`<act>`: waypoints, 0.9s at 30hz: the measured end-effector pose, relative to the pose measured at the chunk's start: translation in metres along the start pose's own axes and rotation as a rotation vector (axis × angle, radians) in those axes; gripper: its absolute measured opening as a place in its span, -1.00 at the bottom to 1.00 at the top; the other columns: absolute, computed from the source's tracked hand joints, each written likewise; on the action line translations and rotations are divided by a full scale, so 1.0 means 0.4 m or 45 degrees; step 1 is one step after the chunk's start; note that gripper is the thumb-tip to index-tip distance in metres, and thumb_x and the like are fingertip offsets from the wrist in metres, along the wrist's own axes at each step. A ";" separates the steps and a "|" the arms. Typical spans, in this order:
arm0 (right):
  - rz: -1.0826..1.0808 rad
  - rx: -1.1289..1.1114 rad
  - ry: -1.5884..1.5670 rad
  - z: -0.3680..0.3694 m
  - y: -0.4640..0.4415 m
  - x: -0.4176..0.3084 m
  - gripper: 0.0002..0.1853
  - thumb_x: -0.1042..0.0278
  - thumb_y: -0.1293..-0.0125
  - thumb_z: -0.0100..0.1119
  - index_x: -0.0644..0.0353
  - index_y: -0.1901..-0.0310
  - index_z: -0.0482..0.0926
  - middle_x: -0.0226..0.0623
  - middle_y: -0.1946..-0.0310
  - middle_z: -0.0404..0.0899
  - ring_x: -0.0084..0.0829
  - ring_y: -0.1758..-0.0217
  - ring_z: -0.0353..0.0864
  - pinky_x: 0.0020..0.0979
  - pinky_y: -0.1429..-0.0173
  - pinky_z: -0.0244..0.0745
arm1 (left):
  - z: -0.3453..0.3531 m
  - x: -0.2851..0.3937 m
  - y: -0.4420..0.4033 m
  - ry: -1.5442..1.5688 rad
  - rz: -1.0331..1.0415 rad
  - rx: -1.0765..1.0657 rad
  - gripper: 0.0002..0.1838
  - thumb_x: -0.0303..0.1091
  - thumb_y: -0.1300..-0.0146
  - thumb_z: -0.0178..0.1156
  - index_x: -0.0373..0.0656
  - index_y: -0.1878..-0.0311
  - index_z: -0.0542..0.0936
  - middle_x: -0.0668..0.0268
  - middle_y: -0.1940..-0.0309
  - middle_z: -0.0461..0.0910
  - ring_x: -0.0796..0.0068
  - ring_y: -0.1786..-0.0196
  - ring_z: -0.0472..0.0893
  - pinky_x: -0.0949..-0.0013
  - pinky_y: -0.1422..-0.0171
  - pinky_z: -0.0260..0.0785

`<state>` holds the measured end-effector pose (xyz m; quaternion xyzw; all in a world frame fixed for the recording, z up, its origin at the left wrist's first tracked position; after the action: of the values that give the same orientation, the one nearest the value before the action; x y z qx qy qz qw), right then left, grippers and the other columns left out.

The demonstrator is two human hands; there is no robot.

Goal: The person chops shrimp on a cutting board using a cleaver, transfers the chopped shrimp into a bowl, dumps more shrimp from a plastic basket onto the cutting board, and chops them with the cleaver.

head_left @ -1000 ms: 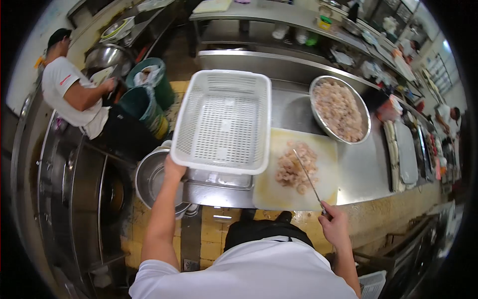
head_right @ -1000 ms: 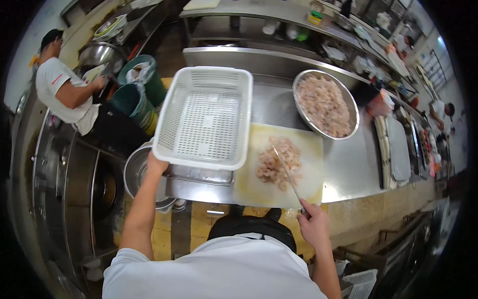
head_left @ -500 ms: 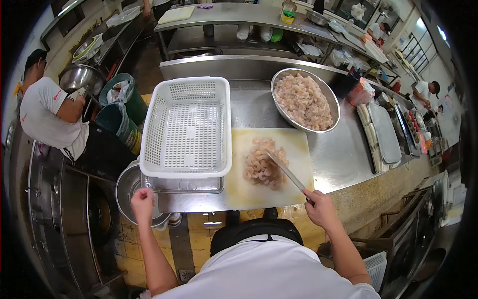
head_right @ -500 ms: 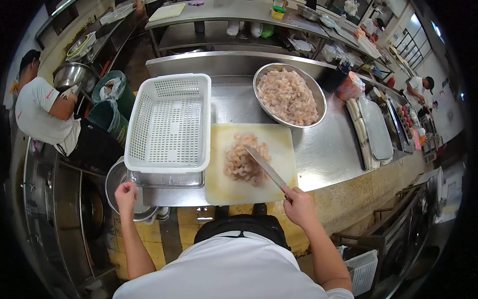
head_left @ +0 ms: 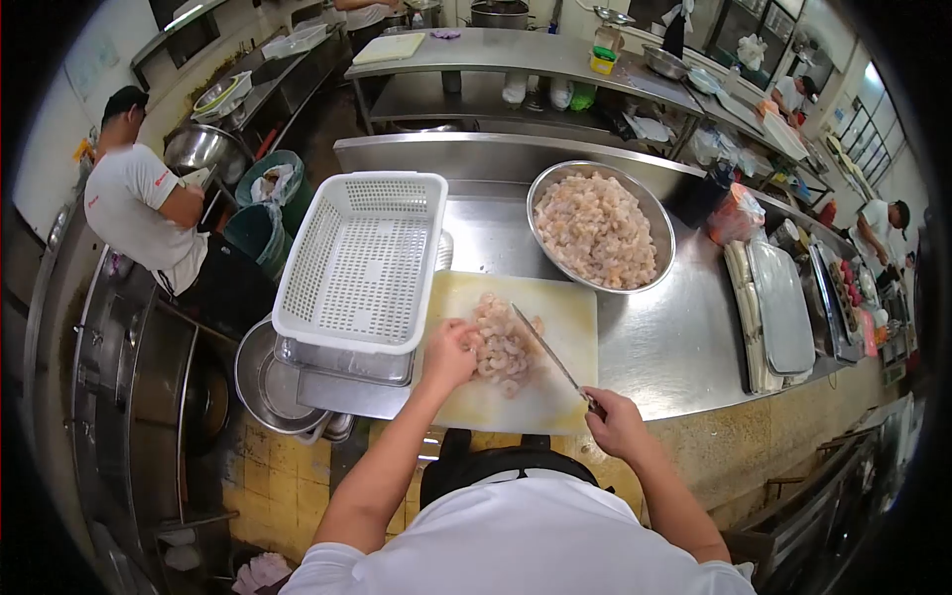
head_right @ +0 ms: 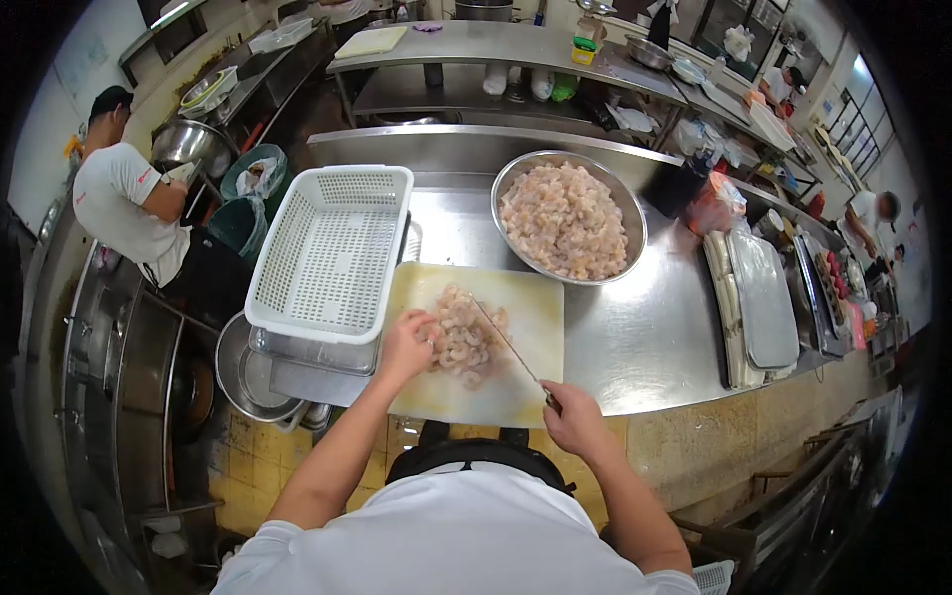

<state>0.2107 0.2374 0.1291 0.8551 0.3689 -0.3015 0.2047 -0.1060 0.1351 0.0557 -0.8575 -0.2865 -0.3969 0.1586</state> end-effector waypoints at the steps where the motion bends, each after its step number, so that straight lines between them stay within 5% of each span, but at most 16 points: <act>1: 0.111 -0.017 -0.096 -0.007 0.011 0.020 -0.54 0.46 -0.28 0.17 0.27 -0.24 0.66 0.17 0.17 0.71 0.19 0.09 0.71 0.03 -0.08 0.61 | 0.012 0.007 -0.035 -0.128 0.045 0.056 -0.55 -0.26 -0.35 0.37 -0.12 -0.29 0.72 0.01 -0.35 0.58 -0.05 -0.27 0.61 0.02 -0.39 0.49; 5: 0.179 0.056 -0.084 0.031 0.029 0.140 -0.55 0.40 -0.31 0.16 0.29 -0.22 0.65 0.25 0.14 0.72 0.27 0.04 0.71 0.10 -0.11 0.60 | 0.111 0.016 -0.162 -0.376 0.086 0.049 -0.42 -0.09 -0.42 0.29 -0.04 -0.45 0.61 -0.01 -0.65 0.29 -0.10 -0.67 0.25 -0.09 -0.69 0.19; 8: 0.278 -0.045 -0.118 0.051 0.035 0.179 -0.56 0.33 -0.37 0.15 0.31 -0.23 0.63 0.27 0.15 0.71 0.30 0.03 0.70 0.12 -0.10 0.61 | 0.220 0.038 -0.151 -0.588 0.124 -0.167 -0.40 -0.04 -0.49 0.18 -0.02 -0.53 0.52 -0.02 -0.67 0.26 -0.10 -0.73 0.16 -0.16 -0.74 0.09; 14: 0.240 -0.004 0.066 0.012 -0.014 0.129 -0.76 0.30 -0.53 0.06 0.34 0.18 0.56 0.31 0.21 0.69 0.39 0.11 0.68 0.27 -0.02 0.54 | 0.262 0.082 -0.036 -0.383 0.321 -0.474 -0.38 -0.03 -0.57 0.08 -0.05 -0.60 0.44 -0.04 -0.69 0.22 -0.11 -0.74 0.14 -0.23 -0.77 -0.04; 17: 0.155 0.078 0.117 0.001 -0.085 0.073 -0.77 0.30 -0.54 0.06 0.33 0.19 0.52 0.29 0.30 0.68 0.41 0.17 0.67 0.29 0.05 0.52 | 0.197 0.082 0.015 -0.505 0.274 -0.196 -0.32 -0.02 -0.55 0.11 -0.16 -0.61 0.38 -0.06 -0.69 0.21 -0.13 -0.74 0.13 -0.26 -0.78 -0.10; 27: 0.097 0.073 0.225 0.103 -0.220 0.029 -0.80 0.33 -0.56 0.04 0.34 0.15 0.46 0.31 0.34 0.67 0.40 0.21 0.68 0.31 0.05 0.54 | 0.139 0.007 0.070 -0.529 0.160 0.014 -0.11 0.13 -0.46 0.20 -0.32 -0.62 0.26 -0.27 -0.68 0.10 -0.29 -0.73 0.05 -0.30 -0.78 -0.19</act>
<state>0.1356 0.2764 0.0796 0.8971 0.3442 -0.2273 0.1582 -0.0544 0.1420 0.0215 -0.9362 -0.2610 -0.1993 0.1252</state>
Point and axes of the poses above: each hand's wrist, its own y-axis away from the middle knuckle, its own z-axis out of the palm, x = y × z, the point moved 10 cm from there along -y, towards the middle knuckle
